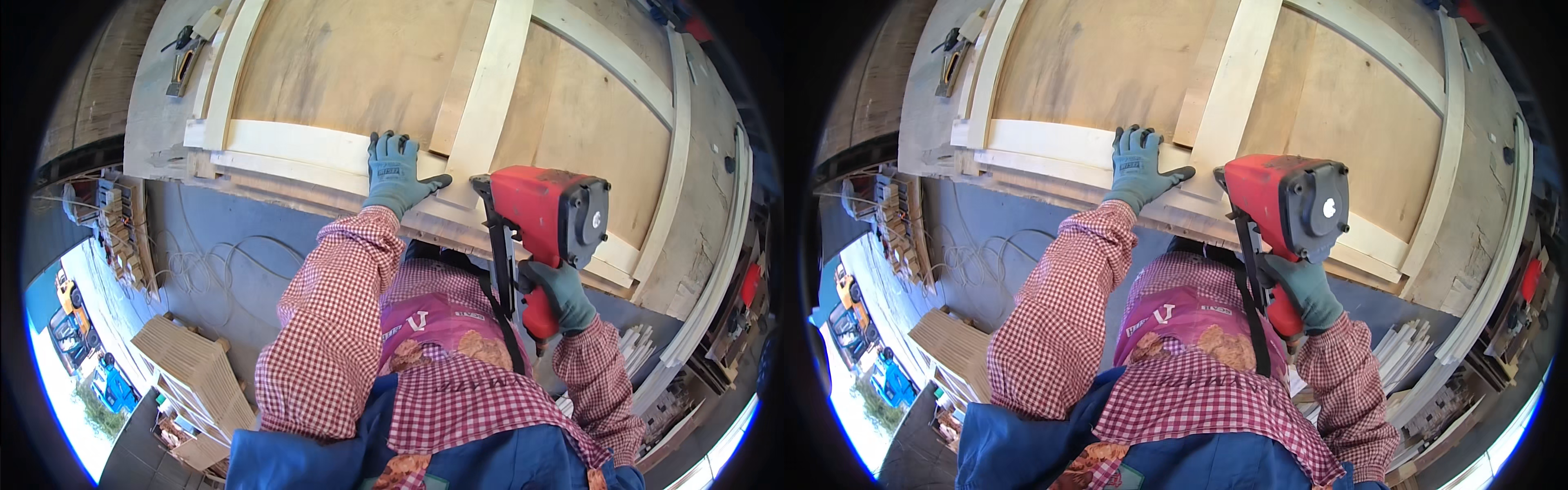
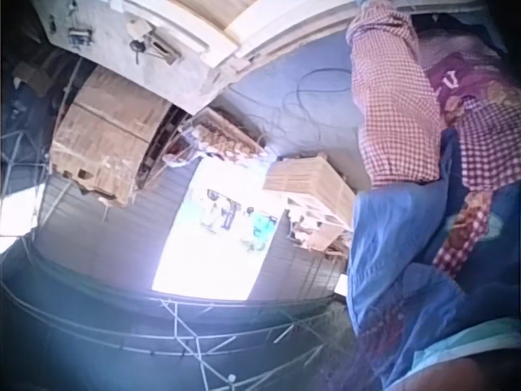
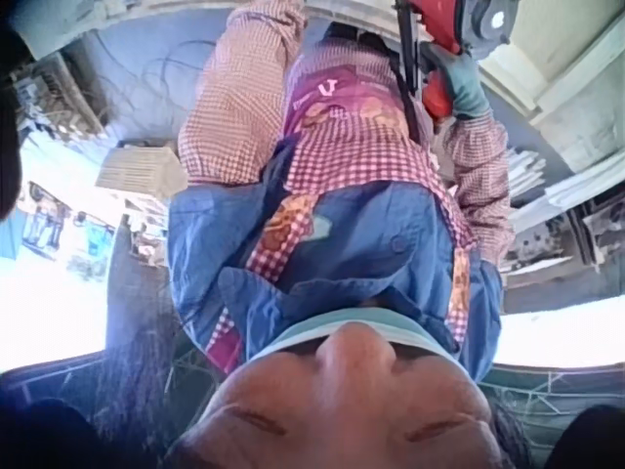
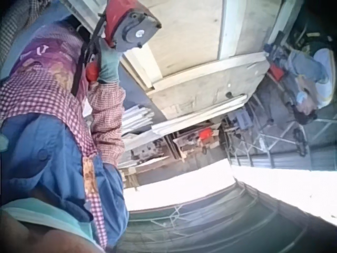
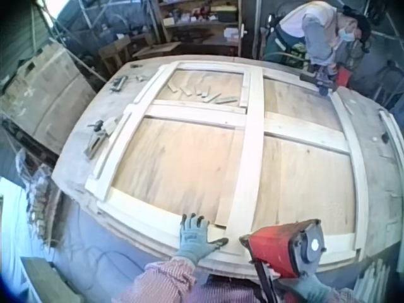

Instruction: The person assembles wooden frames by positioning planks on a workbench and fastening them with a pneumatic nail gun. They repeatedly align pieces, drive nails, and stack completed frames on the floor.

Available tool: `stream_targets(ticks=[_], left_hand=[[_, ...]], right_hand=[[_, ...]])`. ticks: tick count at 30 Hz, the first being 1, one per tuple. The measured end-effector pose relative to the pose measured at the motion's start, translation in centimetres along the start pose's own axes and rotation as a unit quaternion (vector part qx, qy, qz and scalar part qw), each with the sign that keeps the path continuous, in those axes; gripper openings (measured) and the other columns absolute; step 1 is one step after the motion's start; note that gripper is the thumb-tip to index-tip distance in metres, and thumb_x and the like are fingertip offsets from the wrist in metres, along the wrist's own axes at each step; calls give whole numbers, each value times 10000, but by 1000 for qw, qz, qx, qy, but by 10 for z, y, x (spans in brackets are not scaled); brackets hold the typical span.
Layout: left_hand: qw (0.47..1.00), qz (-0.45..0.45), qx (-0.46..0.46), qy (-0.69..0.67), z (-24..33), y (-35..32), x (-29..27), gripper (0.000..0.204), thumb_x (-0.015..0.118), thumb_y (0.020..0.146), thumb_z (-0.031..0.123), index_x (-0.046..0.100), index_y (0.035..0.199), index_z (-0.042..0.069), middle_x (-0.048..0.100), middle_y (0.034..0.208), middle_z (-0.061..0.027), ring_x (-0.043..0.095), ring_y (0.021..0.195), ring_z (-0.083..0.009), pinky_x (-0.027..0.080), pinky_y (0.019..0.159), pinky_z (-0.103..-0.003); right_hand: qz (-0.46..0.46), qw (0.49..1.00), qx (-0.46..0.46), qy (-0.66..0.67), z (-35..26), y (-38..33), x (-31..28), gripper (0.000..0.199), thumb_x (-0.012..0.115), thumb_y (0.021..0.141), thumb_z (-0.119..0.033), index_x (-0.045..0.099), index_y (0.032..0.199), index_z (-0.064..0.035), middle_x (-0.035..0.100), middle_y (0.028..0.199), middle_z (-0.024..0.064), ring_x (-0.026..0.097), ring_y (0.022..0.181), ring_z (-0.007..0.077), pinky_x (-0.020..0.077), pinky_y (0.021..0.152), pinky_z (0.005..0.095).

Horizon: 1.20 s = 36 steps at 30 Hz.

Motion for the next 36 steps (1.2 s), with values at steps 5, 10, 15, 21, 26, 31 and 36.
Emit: stream_targets(ticks=[5, 10, 15, 21, 26, 31, 36], left_hand=[[994, -56, 49, 77, 9, -6, 1, 1102, 694, 582, 758, 418, 1365, 33, 383, 1420, -158, 200, 1405, -345, 40, 1184, -488], [995, -29, 41, 89, 10, -7, -2, 1151, 766, 495, 723, 428, 1341, 20, 402, 1399, -158, 267, 1355, -355, 92, 1177, -495], [996, -16, 49, 75, 9, -8, 2, 1173, 775, 472, 725, 427, 1338, 16, 416, 1386, -162, 279, 1349, -353, 106, 1176, -493], [997, -31, 34, 69, 6, -7, 3, 1179, 775, 479, 726, 412, 1352, 22, 403, 1402, -158, 252, 1374, -354, 90, 1182, -487], [997, -31, 27, 63, 9, -6, -2, 1177, 777, 488, 718, 401, 1362, 24, 382, 1417, -153, 240, 1380, -348, 82, 1184, -485], [998, -33, 22, 44, 2, -7, 1, 1171, 780, 494, 704, 396, 1368, 26, 357, 1425, -157, 204, 1387, -367, 67, 1181, -498], [998, 2, 57, -5, -4, -8, 4, 1163, 764, 510, 690, 385, 1367, 1, 366, 1387, -188, 214, 1369, -404, 64, 1162, -552]], right_hand=[[-11, 999, -38, -15, 17, 12, -1, 166, 604, 865, -179, 593, 805, -24, 552, 686, 32, 517, 622, 128, 417, 576, 267], [-7, 994, -94, -60, 17, 10, -2, 183, 610, 871, -203, 611, 811, -30, 561, 692, 25, 515, 622, 125, 406, 574, 265], [-12, 1000, 9, 7, 12, -12, 10, 168, 617, 871, -186, 619, 837, -22, 576, 712, 29, 524, 627, 125, 410, 572, 270], [5, 990, -130, -62, 16, -3, 5, 161, 620, 871, -164, 622, 823, -11, 580, 701, 38, 539, 624, 118, 422, 556, 269], [0, 982, -156, -104, 17, 18, 11, 225, 602, 885, -180, 577, 722, -26, 559, 663, 26, 524, 597, 111, 414, 542, 275], [-19, 991, -124, -42, 3, -3, 21, 137, 651, 860, -152, 606, 798, -39, 571, 684, 19, 535, 603, 121, 417, 542, 271], [9, 1000, 22, 3, 2, -18, 33, 202, 649, 871, -141, 600, 1033, -31, 604, 812, 27, 558, 675, 102, 460, 565, 267]])
Point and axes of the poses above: each hand's wrist, its own y-axis towards the middle knuckle, its own x-axis out of the palm, z = x × y, the point moved 10 cm from there along y, towards the middle knuckle
